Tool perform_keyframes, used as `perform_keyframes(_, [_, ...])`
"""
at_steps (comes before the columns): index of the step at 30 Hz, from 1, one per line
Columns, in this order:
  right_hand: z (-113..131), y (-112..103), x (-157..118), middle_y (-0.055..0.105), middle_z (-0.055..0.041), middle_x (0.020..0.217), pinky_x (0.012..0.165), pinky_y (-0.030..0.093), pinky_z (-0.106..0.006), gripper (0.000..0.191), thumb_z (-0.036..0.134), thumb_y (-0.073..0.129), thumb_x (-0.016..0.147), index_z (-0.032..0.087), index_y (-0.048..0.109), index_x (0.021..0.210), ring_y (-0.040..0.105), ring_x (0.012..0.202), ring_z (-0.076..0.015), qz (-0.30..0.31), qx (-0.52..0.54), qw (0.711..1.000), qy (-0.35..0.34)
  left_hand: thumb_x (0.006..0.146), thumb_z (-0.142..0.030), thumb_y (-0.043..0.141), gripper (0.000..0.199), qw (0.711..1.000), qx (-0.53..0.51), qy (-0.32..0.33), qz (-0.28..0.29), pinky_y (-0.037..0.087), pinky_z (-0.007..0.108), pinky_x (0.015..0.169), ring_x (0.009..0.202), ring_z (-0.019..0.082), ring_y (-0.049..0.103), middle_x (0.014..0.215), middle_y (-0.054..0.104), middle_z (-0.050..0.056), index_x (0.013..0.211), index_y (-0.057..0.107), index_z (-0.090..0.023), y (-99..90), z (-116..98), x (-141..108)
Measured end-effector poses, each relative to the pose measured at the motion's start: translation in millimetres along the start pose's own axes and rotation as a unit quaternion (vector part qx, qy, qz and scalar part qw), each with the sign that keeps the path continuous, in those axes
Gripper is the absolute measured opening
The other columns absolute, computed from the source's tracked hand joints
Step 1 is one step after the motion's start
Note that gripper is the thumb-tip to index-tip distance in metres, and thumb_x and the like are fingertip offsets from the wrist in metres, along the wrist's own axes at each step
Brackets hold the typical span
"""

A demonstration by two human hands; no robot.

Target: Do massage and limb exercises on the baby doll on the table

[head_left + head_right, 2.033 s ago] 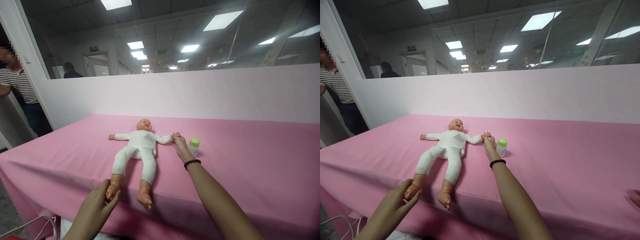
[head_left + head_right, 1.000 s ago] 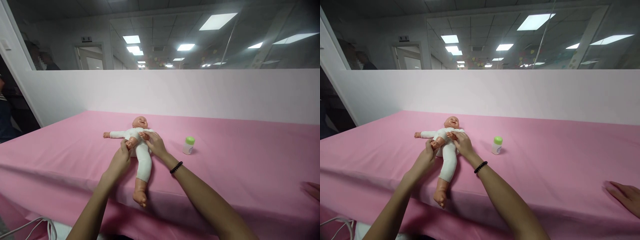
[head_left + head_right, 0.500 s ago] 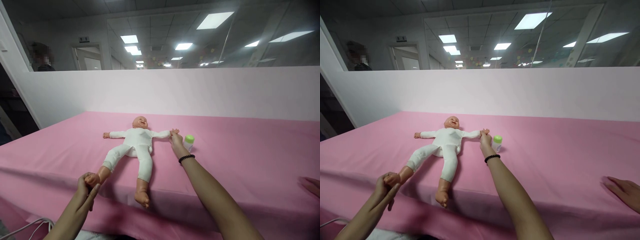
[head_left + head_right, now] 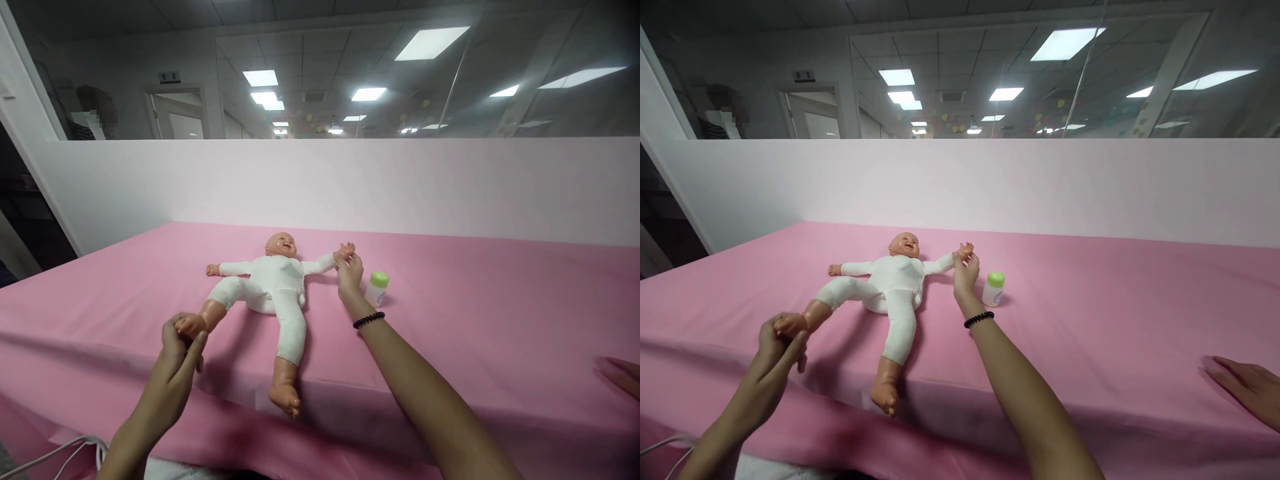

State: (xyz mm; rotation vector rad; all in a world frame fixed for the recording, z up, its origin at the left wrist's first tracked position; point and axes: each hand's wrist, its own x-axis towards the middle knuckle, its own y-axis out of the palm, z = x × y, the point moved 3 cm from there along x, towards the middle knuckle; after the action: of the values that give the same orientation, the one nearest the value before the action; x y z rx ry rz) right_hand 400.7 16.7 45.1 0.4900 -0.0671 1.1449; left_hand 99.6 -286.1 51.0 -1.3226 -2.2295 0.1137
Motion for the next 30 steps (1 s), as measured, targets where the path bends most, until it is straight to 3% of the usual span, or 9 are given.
perform_keyframes(4, [22.6,18.8,-28.4,0.069,-0.0110,0.138,0.099,0.056,-0.036,0.048,0.034,0.075,0.086,0.021,0.065,0.131,0.069,0.117,-0.0229,0.108,-0.038,0.982,-0.153,0.102,-0.048,0.045,0.026,0.995,0.029,0.032,0.086,0.053,0.032,0.062,0.070,0.012,0.052,0.106,0.050,0.002,0.109,0.034,-0.025,22.8,-24.0,46.5])
perform_keyframes(8, [26.5,35.2,-60.4,0.073,-0.0063,0.133,0.109,0.052,-0.044,0.041,0.029,0.070,0.090,0.028,0.068,0.131,0.067,0.123,-0.0253,0.258,-0.127,0.915,-0.285,0.103,-0.048,0.040,0.025,0.983,0.067,0.053,0.165,0.052,0.037,0.073,0.080,0.018,0.058,0.103,0.055,0.003,0.106,0.030,-0.025,55.5,-30.3,78.4])
perform_keyframes(12, [16.6,41.5,-77.5,0.076,-0.0057,0.127,0.108,0.053,-0.047,0.038,0.019,0.064,0.092,0.029,0.071,0.129,0.069,0.119,-0.0267,0.330,-0.215,0.851,-0.349,0.104,-0.047,0.036,0.023,0.974,0.071,0.070,0.205,0.052,0.044,0.084,0.095,0.025,0.063,0.107,0.062,0.009,0.100,0.025,-0.026,79.7,-25.2,87.5])
perform_keyframes(15, [13.8,42.0,-80.1,0.075,-0.0064,0.129,0.108,0.052,-0.047,0.040,0.017,0.063,0.092,0.028,0.071,0.129,0.068,0.121,-0.0269,0.339,-0.223,0.842,-0.356,0.104,-0.045,0.036,0.022,0.976,0.063,0.063,0.199,0.052,0.046,0.087,0.101,0.029,0.064,0.112,0.064,0.013,0.103,0.027,-0.025,84.7,-20.7,85.0])
perform_keyframes(17, [15.4,41.7,-77.7,0.075,-0.0061,0.128,0.107,0.053,-0.046,0.039,0.019,0.066,0.091,0.028,0.071,0.129,0.069,0.119,-0.0263,0.327,-0.201,0.859,-0.338,0.104,-0.046,0.038,0.024,0.980,0.058,0.052,0.181,0.052,0.046,0.089,0.105,0.029,0.064,0.116,0.062,0.014,0.108,0.030,-0.024,80.7,-19.1,80.7])
perform_keyframes(20, [20.1,39.1,-66.4,0.075,-0.0059,0.129,0.107,0.053,-0.043,0.038,0.027,0.070,0.090,0.028,0.070,0.128,0.068,0.120,-0.0249,0.275,-0.134,0.911,-0.278,0.103,-0.048,0.042,0.027,0.988,0.046,0.036,0.144,0.052,0.043,0.089,0.105,0.025,0.062,0.120,0.058,0.011,0.111,0.033,-0.023,64.9,-18.6,68.0])
perform_keyframes(24, [18.7,25.4,-34.9,0.072,-0.0118,0.132,0.099,0.057,-0.038,0.048,0.035,0.076,0.085,0.021,0.067,0.129,0.069,0.116,-0.0242,0.136,-0.044,0.977,-0.155,0.103,-0.050,0.043,0.029,0.993,0.037,0.016,0.115,0.053,0.034,0.071,0.080,0.016,0.056,0.116,0.053,0.006,0.115,0.036,-0.025,31.9,-15.6,34.7])
perform_keyframes(27, [5.9,7.6,-9.0,0.071,-0.0128,0.132,0.099,0.057,-0.035,0.047,0.032,0.076,0.081,0.018,0.065,0.125,0.069,0.116,-0.0226,0.025,-0.004,0.998,-0.060,0.101,-0.053,0.048,0.034,0.994,0.030,-0.017,0.102,0.051,0.032,0.061,0.068,0.014,0.052,0.107,0.054,0.003,0.118,0.038,-0.026,8.9,-4.0,3.2])
perform_keyframes(30, [-17.7,-9.4,6.4,0.069,-0.0079,0.132,0.096,0.060,-0.031,0.036,0.022,0.069,0.081,0.021,0.065,0.117,0.068,0.118,-0.0190,-0.034,0.026,0.996,0.072,0.097,-0.056,0.053,0.040,0.995,0.024,-0.059,0.078,0.050,0.032,0.056,0.060,0.015,0.052,0.091,0.054,0.000,0.119,0.042,-0.024,-1.9,16.2,-24.8])
